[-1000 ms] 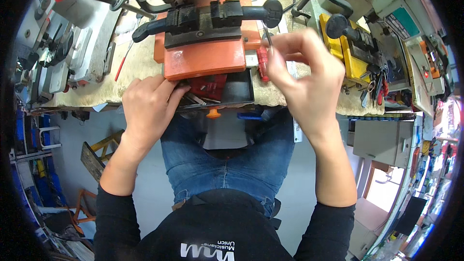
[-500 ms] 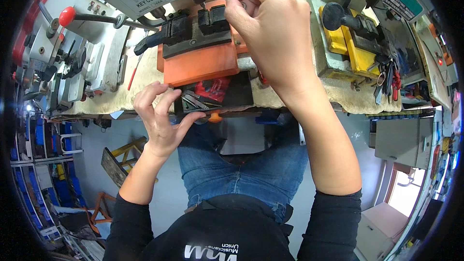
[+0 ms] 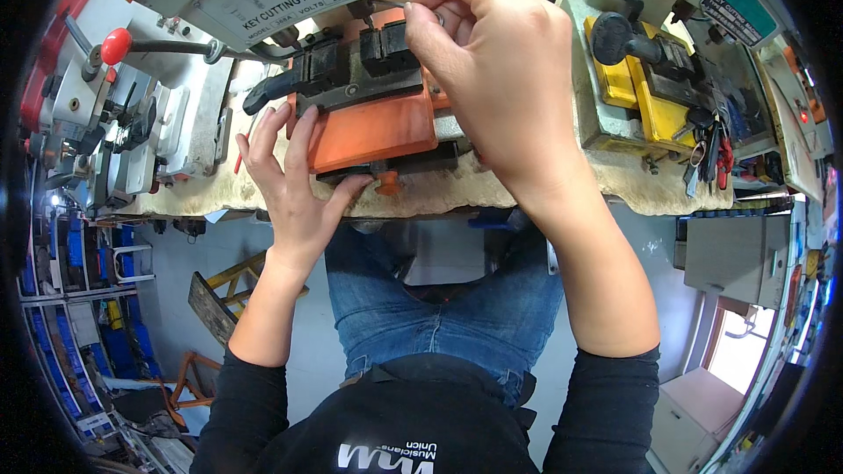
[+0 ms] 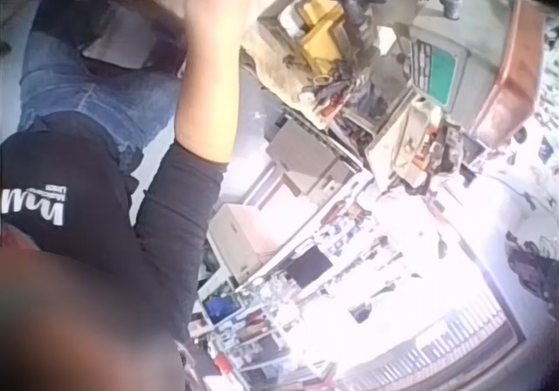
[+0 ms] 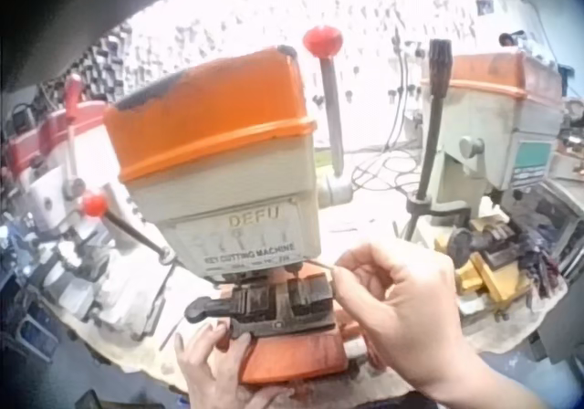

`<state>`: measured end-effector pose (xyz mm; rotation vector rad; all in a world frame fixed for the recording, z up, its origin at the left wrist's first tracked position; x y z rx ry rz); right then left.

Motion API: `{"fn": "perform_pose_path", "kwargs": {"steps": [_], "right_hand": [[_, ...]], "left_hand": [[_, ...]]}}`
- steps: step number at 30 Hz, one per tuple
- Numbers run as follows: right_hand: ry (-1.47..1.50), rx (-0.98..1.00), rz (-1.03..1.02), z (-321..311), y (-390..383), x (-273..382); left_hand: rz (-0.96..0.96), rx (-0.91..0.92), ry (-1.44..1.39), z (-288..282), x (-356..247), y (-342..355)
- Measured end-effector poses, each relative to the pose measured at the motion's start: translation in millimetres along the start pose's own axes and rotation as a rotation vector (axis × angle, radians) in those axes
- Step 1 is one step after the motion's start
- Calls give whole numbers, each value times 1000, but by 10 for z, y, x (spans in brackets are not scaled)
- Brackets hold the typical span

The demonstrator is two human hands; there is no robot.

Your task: The person uses a key cutting machine to duplicate keys. They secure a key in the machine's vise, align it with the cutting wheel, and operate the lever to cut the key profile. The person repeats this process for multiple keys, adjusting the machine and handling the keys between cuts.

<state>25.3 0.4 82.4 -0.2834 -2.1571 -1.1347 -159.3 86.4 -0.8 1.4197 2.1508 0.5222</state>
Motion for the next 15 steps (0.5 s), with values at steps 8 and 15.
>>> {"fn": "perform_pose_path", "kwargs": {"steps": [8,15], "right_hand": [[-1,135,43,72,-118,-110],[56,86,-276,-12,-522,317]], "left_hand": [[44,-19,-421,-380,-34,176],[190,-73,-684,-524,-466,627]]}}
Point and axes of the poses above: each hand's wrist, its own y-axis towards the middle knuckle, its own z-axis out of the palm, x = y × z, the point moved 8 cm from there along y, towards the middle knuckle, and after that the axes turned 6 degrees about x, right-handed, at the moved point
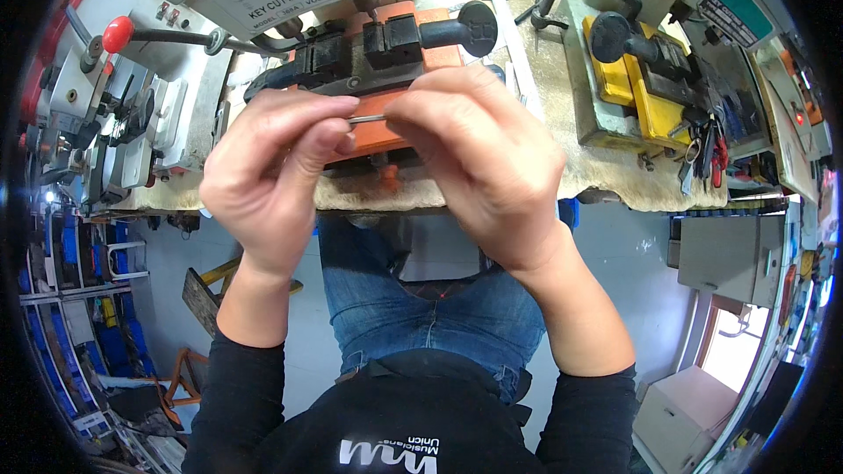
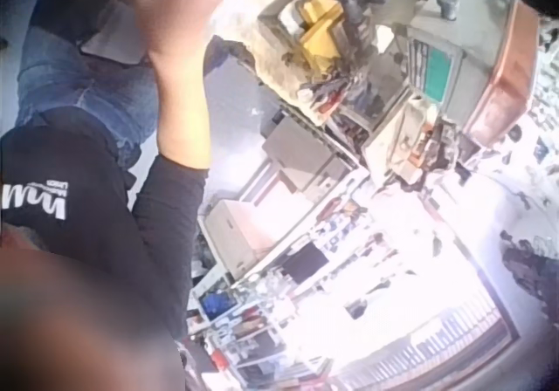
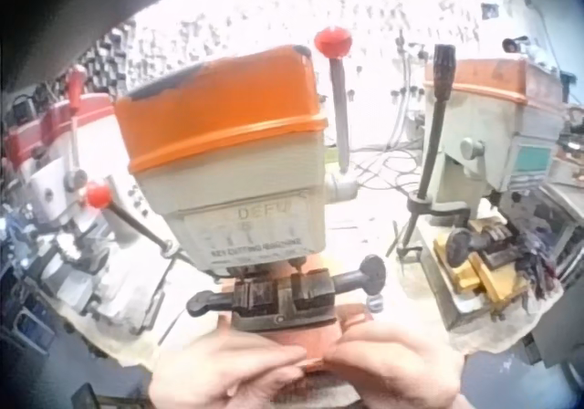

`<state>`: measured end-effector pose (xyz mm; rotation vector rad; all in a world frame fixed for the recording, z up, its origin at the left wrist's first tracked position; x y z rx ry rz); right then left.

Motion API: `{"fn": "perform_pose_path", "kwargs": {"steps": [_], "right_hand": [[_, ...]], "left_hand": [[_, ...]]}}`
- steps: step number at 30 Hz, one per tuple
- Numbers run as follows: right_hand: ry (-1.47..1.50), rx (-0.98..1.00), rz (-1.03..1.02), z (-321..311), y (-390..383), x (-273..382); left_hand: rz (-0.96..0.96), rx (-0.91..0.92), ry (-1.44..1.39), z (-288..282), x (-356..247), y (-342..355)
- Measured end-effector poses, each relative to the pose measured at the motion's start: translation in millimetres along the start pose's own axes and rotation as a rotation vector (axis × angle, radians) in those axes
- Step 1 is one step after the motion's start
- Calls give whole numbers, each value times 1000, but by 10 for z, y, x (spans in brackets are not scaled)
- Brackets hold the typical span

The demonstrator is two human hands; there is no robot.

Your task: The person uses a key cutting machine to duplicate keys. They secure a key in the machine's vise, align it with the cutting wheel, and operate the lever to cut the key profile. The person repeats this process for multiple keys, adjusting the machine and handling the keys between cuts.

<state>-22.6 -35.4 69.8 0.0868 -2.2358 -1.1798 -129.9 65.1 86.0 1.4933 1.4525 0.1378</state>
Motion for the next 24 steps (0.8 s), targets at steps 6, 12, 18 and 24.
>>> {"fn": "perform_pose_path", "kwargs": {"steps": [6,12,18,24], "right_hand": [[1180,-113,835,313,-292,-438],[992,-153,805,238,-81,-582],[185,-99,476,-18,326,-563],[309,-122,580,173,322,-744]], "left_hand": [[340,-124,342,140,-266,-133],[353,-77,246,229,-56,-218],[42,-315,536,-317,361,-331],[105,-288,609,-237,400,-398]]}}
Point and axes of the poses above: each hand's wrist, its own y-axis towards the middle knuckle, its own z-axis out of the palm, x = y × z, the point moved 8 cm from there along y, towards the middle knuckle, and after that the axes turned 6 degrees about x, right-handed, at the moved point
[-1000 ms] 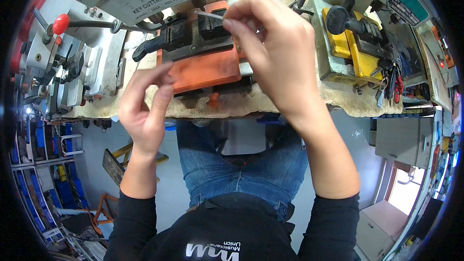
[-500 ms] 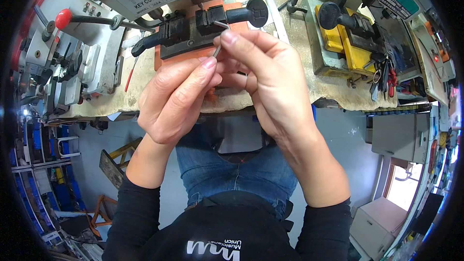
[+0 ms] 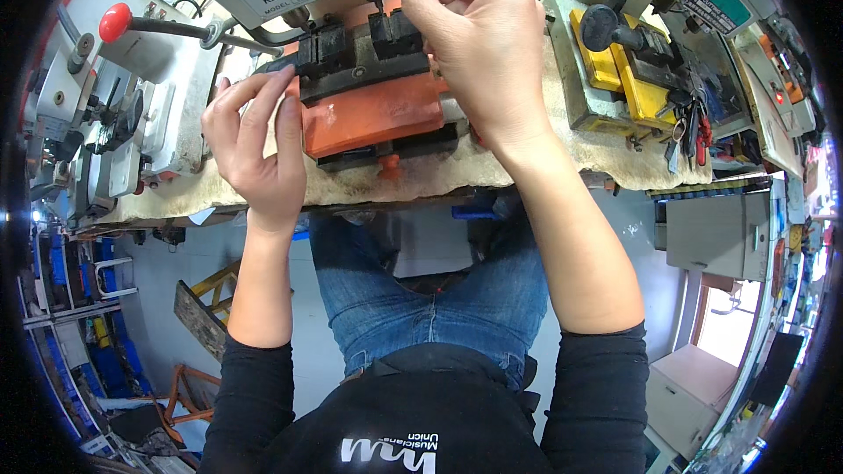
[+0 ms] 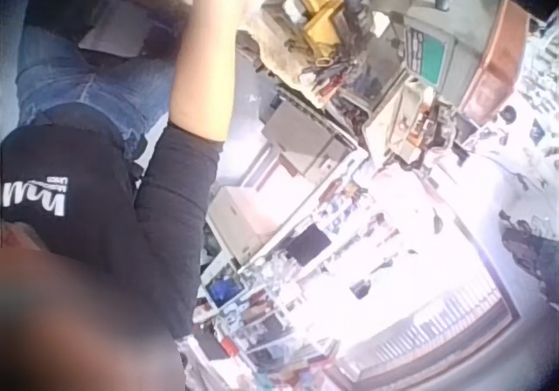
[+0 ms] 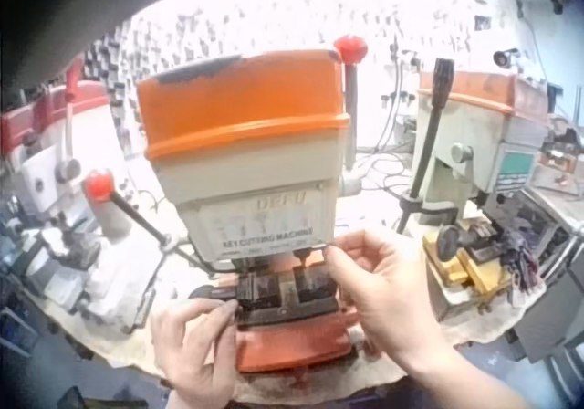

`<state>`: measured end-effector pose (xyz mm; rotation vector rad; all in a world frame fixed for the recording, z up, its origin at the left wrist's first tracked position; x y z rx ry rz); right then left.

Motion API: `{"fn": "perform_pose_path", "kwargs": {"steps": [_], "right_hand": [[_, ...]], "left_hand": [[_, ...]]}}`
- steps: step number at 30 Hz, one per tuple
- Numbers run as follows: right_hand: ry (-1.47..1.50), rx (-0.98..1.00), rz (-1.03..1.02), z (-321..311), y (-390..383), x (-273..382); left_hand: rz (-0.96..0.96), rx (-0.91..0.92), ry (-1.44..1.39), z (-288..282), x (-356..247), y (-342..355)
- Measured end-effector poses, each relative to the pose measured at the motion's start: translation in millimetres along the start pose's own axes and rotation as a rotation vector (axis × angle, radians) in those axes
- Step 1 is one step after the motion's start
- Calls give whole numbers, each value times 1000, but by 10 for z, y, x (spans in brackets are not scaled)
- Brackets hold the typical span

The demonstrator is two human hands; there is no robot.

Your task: The person uses a key cutting machine to duplicate keys. They secure a key in the machine's vise, align it with the cutting wheel, and operate the lever to cut the key profile. The person repeats this process for multiple keys, adjusting the machine and handling the keys between cuts.

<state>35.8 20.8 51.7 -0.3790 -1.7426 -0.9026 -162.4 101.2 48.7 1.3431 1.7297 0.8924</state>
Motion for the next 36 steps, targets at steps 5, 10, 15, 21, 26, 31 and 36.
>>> {"fn": "perform_pose_path", "kwargs": {"steps": [5,10,15,21,26,31,36], "right_hand": [[75,-12,31,94,-16,-11],[135,-47,-4,79,-10,-13],[133,-18,37,106,-13,-18],[105,-22,75,105,-18,-29],[87,40,234,124,18,-73],[104,143,262,47,155,-171],[10,218,103,108,106,-40]], "left_hand": [[39,67,-77,135,-26,-59],[27,130,-91,182,-28,-136],[17,149,-121,198,3,-176],[0,127,-144,202,23,-187],[-30,98,-155,209,33,-199],[-21,75,-164,223,17,-185],[-23,86,-173,220,33,-197]]}}
Point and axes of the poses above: each hand's wrist, its own y-axis towards the middle knuckle, its own z-axis out of the palm, x = y × z, the point moved 8 cm from there along y, towards the middle knuckle, and after that the axes turned 6 degrees about x, right-handed, at the moved point
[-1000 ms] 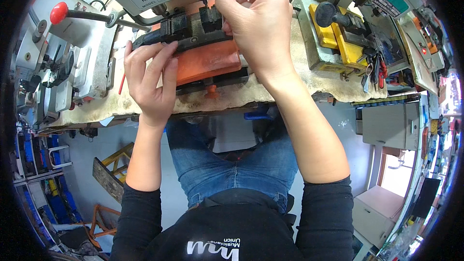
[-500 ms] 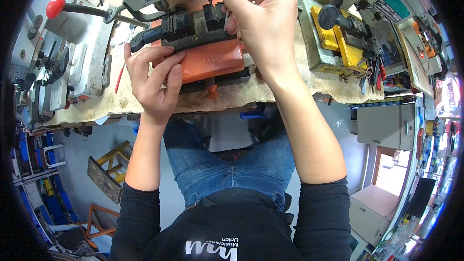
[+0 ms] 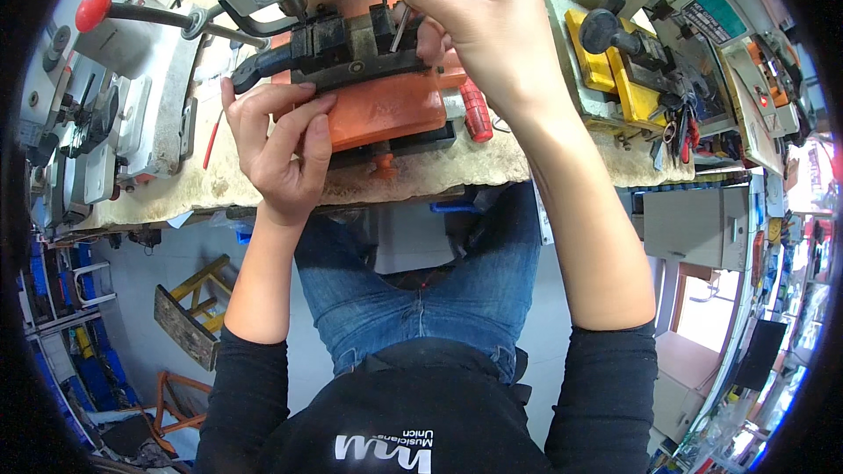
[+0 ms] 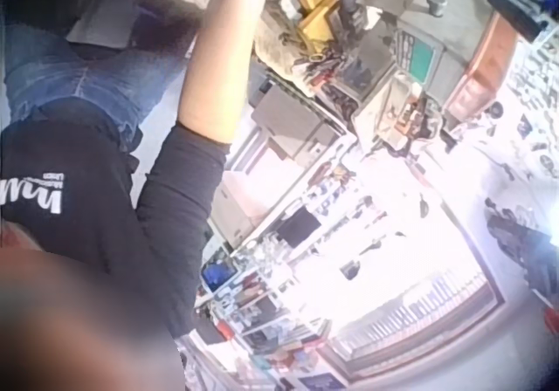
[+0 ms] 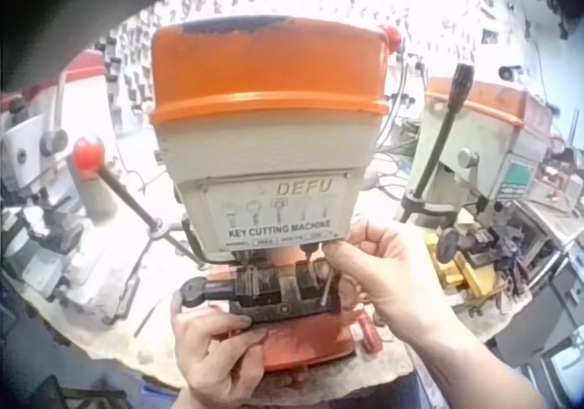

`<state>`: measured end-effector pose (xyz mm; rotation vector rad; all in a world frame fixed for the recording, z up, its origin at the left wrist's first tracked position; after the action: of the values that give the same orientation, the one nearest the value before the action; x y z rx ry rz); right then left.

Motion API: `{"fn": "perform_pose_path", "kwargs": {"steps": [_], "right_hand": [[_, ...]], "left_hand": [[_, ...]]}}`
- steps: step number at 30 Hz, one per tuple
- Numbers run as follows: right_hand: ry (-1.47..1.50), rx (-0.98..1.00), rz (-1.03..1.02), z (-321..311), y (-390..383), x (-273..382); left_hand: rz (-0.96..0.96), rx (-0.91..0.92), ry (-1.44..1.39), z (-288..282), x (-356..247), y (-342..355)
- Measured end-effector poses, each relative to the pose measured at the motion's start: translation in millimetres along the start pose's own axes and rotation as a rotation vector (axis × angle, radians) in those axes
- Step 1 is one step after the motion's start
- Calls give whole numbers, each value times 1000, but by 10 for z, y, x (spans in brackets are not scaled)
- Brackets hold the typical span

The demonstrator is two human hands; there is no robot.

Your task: The person uses a key cutting machine to duplicate keys. They secure a key in the machine's vise, align it with the cutting wheel, and operate the lever to cut the key profile. The person repeats this process for multiple keys, adjusting the machine and handling the keys between cuts.

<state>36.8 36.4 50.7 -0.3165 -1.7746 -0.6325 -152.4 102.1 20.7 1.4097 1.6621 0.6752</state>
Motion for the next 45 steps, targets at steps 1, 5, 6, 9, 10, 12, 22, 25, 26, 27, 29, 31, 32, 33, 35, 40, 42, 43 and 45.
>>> {"fn": "perform_pose_path", "kwargs": {"steps": [1,5,6,9,10,12,22,25,26,27,29,31,32,33,35,40,42,43,45], "right_hand": [[19,15,39,35,-23,14],[147,130,145,129,-129,-32],[48,112,116,109,-126,0],[7,113,115,85,-124,-17],[47,123,116,113,-122,10],[48,119,116,175,-128,59],[259,224,353,130,-24,-107],[324,224,401,81,-20,-187],[166,207,381,87,-12,-82],[9,188,360,77,5,-4],[263,353,411,171,34,-88],[504,334,456,224,68,-221],[313,325,430,224,35,-145],[123,314,403,191,6,-68],[232,343,427,182,-40,-113],[503,425,398,182,-52,-170],[731,462,481,242,29,-346],[713,478,478,253,57,-363],[672,514,467,274,92,-377]], "left_hand": [[0,14,-1,-4,1,-3],[-2,8,-32,-8,43,-39],[-3,3,-34,-5,41,-39],[-8,1,-33,0,37,-33],[-13,10,-25,-2,46,-34],[1,5,-24,18,33,-50],[22,-10,10,11,51,-56],[71,17,62,-6,29,-4],[66,10,68,-13,26,-6],[80,18,94,-15,17,-4],[110,32,147,-36,19,1],[113,44,181,-53,54,14],[109,45,200,-50,82,17],[105,47,220,-46,112,18],[76,33,236,-26,162,15],[113,61,198,28,-489,62],[239,397,-31,610,-993,115],[260,452,35,891,-1153,73],[257,520,244,1322,-1285,88]]}}
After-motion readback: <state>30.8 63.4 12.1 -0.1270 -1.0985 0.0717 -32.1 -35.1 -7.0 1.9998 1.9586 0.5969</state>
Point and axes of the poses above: each hand's wrist, its own y-axis towards the middle knuckle, its own z-axis out of the palm, x = y × z, the point moved 8 cm from there along y, towards the middle knuckle, and after that the axes turned 6 degrees about x, right-handed, at the moved point
